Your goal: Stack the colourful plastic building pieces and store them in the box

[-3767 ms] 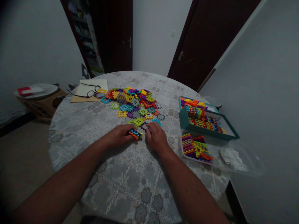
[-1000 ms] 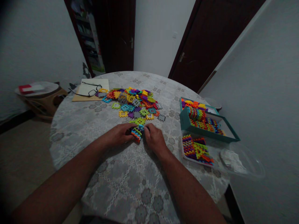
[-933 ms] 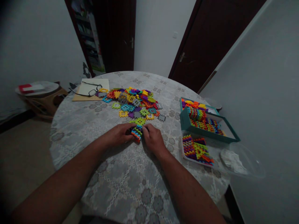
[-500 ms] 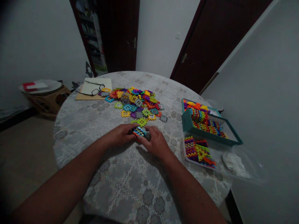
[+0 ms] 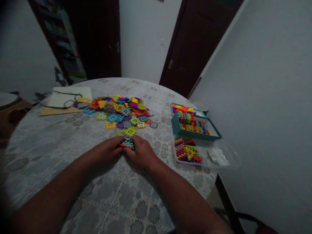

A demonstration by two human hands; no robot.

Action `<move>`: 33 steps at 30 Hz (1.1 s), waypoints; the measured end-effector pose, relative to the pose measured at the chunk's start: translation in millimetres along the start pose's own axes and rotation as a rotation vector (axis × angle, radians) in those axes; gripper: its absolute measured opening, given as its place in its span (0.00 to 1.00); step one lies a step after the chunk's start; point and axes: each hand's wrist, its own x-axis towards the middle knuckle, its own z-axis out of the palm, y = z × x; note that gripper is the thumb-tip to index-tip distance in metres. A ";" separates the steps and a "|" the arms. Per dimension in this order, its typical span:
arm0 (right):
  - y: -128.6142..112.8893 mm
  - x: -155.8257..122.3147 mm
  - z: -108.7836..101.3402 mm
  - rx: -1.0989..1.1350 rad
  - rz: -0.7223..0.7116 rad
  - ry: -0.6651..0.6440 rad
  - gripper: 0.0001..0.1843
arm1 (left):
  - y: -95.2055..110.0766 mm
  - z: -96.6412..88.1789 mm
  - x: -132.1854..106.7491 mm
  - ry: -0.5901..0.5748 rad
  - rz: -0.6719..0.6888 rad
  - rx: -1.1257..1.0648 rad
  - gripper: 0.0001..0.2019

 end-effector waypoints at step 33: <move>138.9 11.3 -280.1 -0.601 0.899 0.555 0.22 | -4.7 -4.1 5.4 0.097 -0.004 -0.131 0.25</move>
